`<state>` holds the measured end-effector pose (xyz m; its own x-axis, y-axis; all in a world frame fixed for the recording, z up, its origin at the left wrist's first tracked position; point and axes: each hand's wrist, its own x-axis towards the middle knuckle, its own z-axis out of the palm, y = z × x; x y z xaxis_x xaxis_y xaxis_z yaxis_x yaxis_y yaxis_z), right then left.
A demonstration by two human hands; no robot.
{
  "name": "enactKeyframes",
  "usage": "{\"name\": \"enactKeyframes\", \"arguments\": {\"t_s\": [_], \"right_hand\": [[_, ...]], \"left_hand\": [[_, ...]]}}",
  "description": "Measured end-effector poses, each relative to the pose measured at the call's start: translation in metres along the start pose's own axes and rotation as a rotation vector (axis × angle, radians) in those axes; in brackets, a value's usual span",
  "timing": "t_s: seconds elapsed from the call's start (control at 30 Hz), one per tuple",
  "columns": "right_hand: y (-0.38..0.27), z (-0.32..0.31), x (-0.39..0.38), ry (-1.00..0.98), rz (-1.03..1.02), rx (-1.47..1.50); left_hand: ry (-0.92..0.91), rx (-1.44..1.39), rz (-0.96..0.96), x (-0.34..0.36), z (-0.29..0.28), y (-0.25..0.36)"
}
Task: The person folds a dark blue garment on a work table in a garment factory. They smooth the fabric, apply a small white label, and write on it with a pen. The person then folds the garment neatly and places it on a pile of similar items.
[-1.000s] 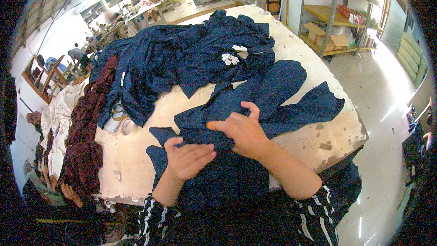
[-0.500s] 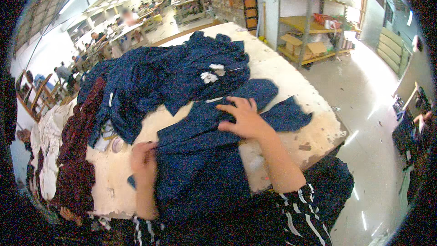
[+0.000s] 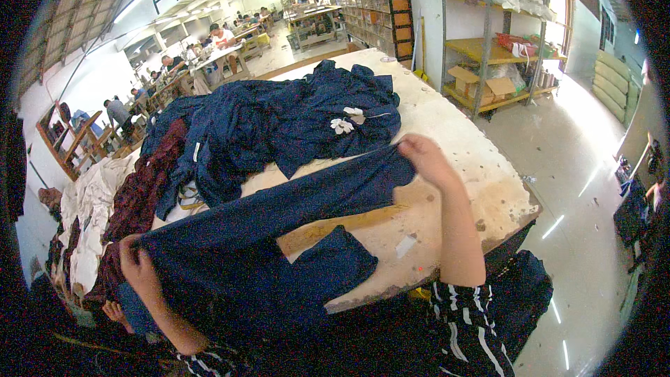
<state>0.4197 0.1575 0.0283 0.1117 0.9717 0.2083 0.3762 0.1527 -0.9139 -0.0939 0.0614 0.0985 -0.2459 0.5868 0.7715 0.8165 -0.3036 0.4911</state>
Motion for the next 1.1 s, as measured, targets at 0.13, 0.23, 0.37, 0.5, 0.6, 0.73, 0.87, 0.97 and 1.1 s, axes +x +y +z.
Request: {"name": "enactKeyframes", "arguments": {"t_s": [0.13, 0.23, 0.37, 0.5, 0.6, 0.73, 0.87, 0.97, 1.1], "right_hand": [[-0.009, -0.019, 0.01, 0.233, -0.031, -0.341], [0.031, -0.008, 0.031, 0.283, 0.281, -0.227], [0.076, -0.005, 0.025, 0.191, 0.41, -0.359], [0.05, 0.036, 0.005, -0.064, 0.174, -0.459], [0.017, 0.066, -0.004, -0.104, 0.009, 0.227], [0.029, 0.088, -0.015, -0.518, 0.254, 0.501], [0.038, 0.11, -0.021, -0.331, -0.171, -0.427], [0.028, 0.106, -0.022, -0.21, -0.12, -0.846], [0.044, 0.087, -0.027, -0.01, 0.181, -1.077]], "left_hand": [[-0.496, 0.219, -0.114, 0.011, 0.088, -0.046], [-0.676, 0.141, -0.133, -0.011, 0.155, -0.106], [-0.676, -0.034, -0.169, -0.044, 0.177, -0.129], [-0.701, -0.221, -0.291, -0.046, 0.166, -0.144], [-0.722, -0.284, -0.352, -0.045, 0.161, -0.136], [-0.781, -0.237, -0.238, -0.045, 0.163, -0.138], [-0.74, -0.204, -0.207, -0.044, 0.174, -0.131], [-0.615, -0.158, -0.259, -0.052, 0.175, -0.145], [-0.53, -0.224, -0.295, -0.051, 0.179, -0.167]]}}
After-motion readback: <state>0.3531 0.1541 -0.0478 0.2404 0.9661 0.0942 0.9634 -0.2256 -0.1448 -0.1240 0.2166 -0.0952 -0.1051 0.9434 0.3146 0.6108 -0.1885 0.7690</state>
